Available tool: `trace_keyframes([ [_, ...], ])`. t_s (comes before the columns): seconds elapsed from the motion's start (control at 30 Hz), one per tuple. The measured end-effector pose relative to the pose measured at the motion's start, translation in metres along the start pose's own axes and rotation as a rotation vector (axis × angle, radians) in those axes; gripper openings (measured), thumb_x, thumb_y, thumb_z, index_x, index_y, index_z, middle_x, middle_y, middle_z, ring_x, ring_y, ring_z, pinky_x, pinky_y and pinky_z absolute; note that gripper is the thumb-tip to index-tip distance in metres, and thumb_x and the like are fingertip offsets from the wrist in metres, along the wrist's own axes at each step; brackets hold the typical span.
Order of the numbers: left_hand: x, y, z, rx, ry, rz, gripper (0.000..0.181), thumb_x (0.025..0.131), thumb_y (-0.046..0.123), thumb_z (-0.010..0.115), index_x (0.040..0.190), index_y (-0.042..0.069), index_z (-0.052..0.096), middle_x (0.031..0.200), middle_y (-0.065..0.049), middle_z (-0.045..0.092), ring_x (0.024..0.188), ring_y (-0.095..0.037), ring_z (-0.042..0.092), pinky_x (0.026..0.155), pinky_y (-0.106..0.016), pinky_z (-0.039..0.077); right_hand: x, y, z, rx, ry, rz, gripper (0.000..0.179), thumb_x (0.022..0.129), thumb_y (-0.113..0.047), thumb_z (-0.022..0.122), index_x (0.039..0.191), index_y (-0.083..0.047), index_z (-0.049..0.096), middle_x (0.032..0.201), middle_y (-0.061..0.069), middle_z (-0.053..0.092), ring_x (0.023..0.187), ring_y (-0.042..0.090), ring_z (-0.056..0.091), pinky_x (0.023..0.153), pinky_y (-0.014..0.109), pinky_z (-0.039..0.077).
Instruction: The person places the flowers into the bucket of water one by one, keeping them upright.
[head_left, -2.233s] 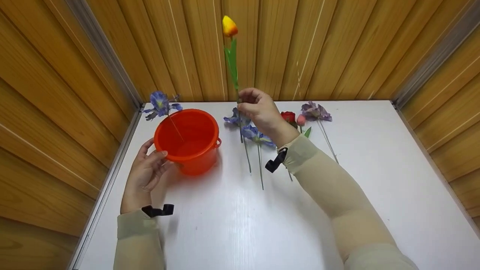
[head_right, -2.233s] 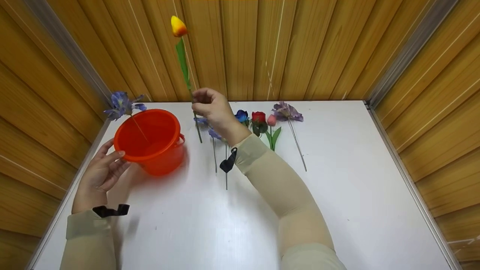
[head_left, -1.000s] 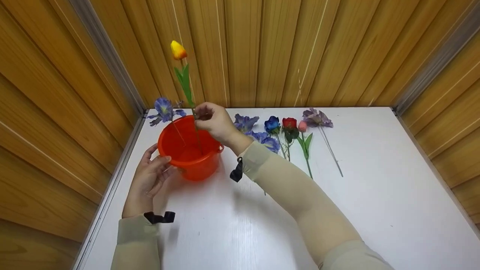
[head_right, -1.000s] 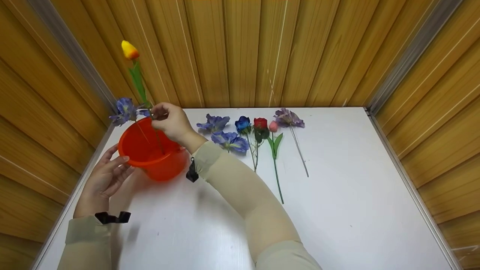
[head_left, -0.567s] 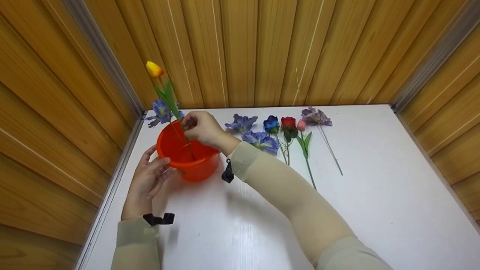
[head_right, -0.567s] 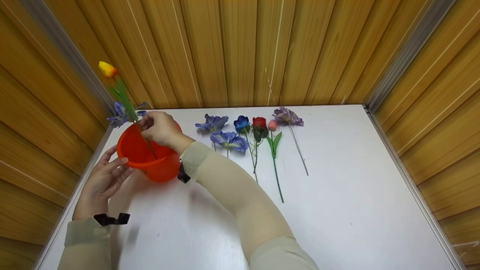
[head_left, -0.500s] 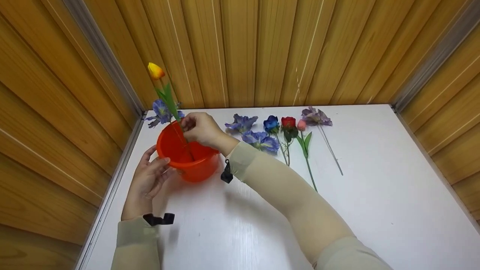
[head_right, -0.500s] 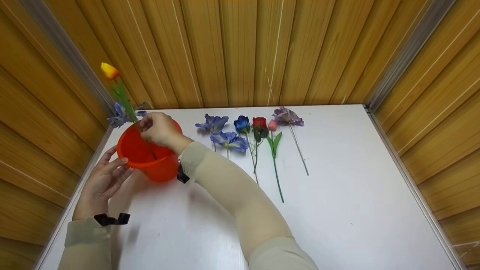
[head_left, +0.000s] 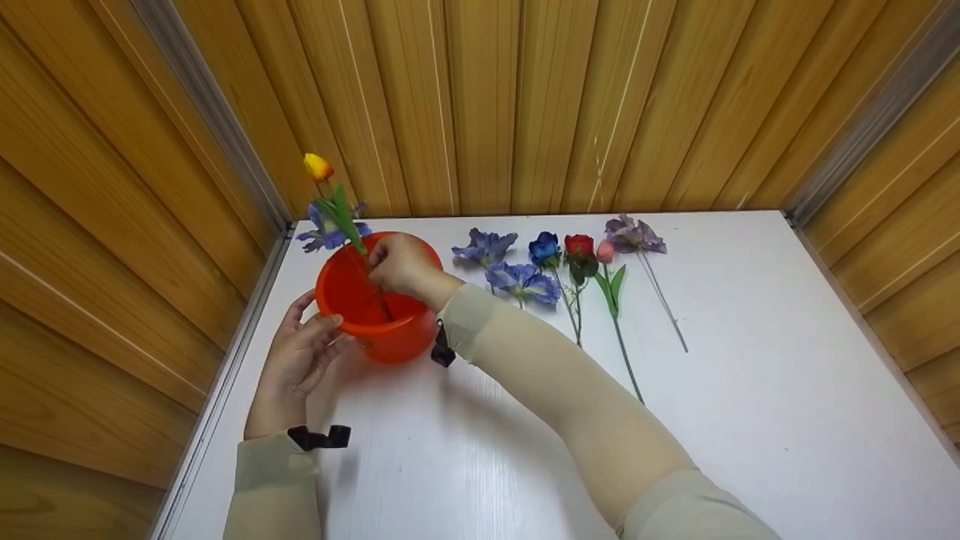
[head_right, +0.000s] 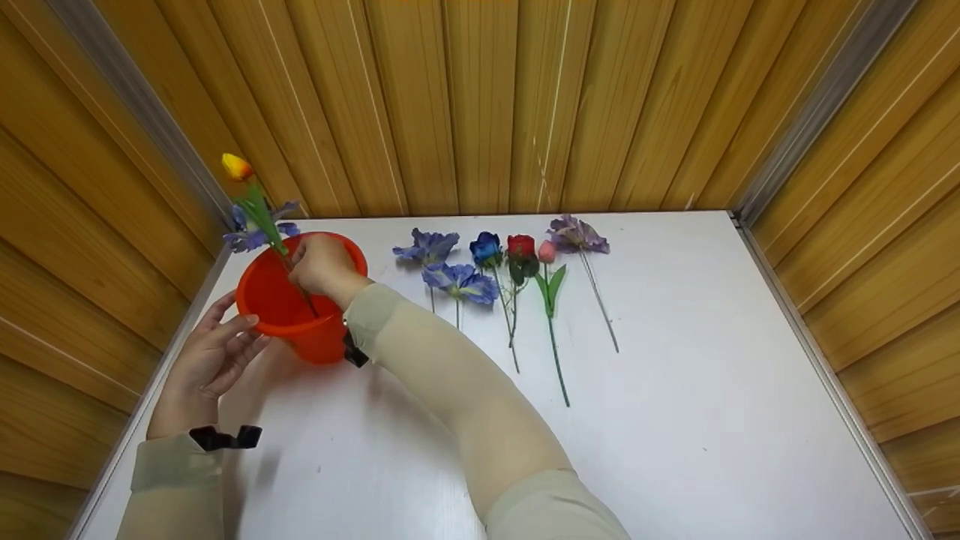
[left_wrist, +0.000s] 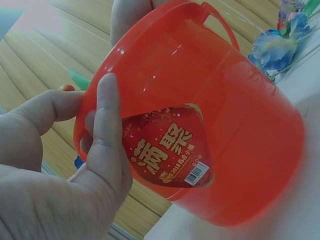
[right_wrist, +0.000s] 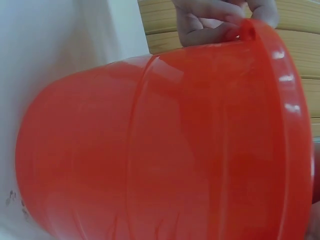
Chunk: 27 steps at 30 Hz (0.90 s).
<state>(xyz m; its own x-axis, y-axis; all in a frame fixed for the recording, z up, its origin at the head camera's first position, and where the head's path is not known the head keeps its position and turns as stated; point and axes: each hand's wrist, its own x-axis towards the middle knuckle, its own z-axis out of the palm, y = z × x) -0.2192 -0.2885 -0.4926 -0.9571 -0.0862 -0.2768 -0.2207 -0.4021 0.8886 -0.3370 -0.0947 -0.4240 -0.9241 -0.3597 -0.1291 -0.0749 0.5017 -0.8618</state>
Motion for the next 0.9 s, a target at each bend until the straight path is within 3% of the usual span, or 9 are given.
trace_keyframes([
  [0.23,-0.001,0.001,0.0,0.004,0.009,-0.013,0.085,0.104,0.009,0.082,0.169,0.033,0.034,0.151,0.001,0.066,0.111,-0.018,0.083,0.098,-0.03,0.07,0.002,-0.003,0.001,-0.045,-0.007,0.082,0.021,0.094,0.003,0.084,0.087,-0.011,0.071,0.084,0.0,0.066,0.068,0.01,0.062,0.059,0.018,0.057],
  [0.4,-0.002,0.001,0.0,0.005,0.009,-0.013,0.083,0.105,0.01,0.08,0.169,0.034,0.034,0.152,0.0,0.065,0.111,-0.017,0.083,0.097,-0.029,0.07,0.001,-0.002,0.001,-0.104,0.007,0.064,0.017,0.093,0.0,0.084,0.084,-0.01,0.074,0.079,-0.001,0.068,0.07,0.011,0.062,0.062,0.022,0.059],
  [0.6,-0.002,0.0,0.001,0.036,0.005,0.016,0.077,0.108,0.005,0.073,0.17,0.03,0.033,0.143,-0.002,0.069,0.104,-0.015,0.082,0.094,-0.03,0.071,-0.002,0.0,-0.007,-0.149,0.038,0.019,0.009,0.091,-0.002,0.084,0.099,-0.007,0.082,0.1,0.002,0.079,0.085,0.012,0.063,0.074,0.025,0.058],
  [0.77,-0.002,0.0,0.001,0.034,-0.003,0.031,0.074,0.11,0.003,0.07,0.17,0.027,0.034,0.137,-0.005,0.072,0.099,-0.013,0.081,0.091,-0.03,0.072,-0.005,-0.001,-0.018,-0.011,0.036,0.014,0.011,0.091,0.003,0.083,0.092,-0.006,0.077,0.092,0.005,0.074,0.072,0.012,0.064,0.064,0.024,0.059],
  [0.9,-0.002,0.001,0.001,0.021,-0.004,0.027,0.073,0.11,0.001,0.067,0.17,0.026,0.034,0.138,-0.007,0.072,0.098,-0.014,0.081,0.091,-0.03,0.072,-0.006,0.0,-0.029,0.121,0.008,0.024,0.015,0.092,0.003,0.083,0.093,-0.008,0.072,0.093,0.003,0.069,0.07,0.012,0.066,0.071,0.029,0.068],
])
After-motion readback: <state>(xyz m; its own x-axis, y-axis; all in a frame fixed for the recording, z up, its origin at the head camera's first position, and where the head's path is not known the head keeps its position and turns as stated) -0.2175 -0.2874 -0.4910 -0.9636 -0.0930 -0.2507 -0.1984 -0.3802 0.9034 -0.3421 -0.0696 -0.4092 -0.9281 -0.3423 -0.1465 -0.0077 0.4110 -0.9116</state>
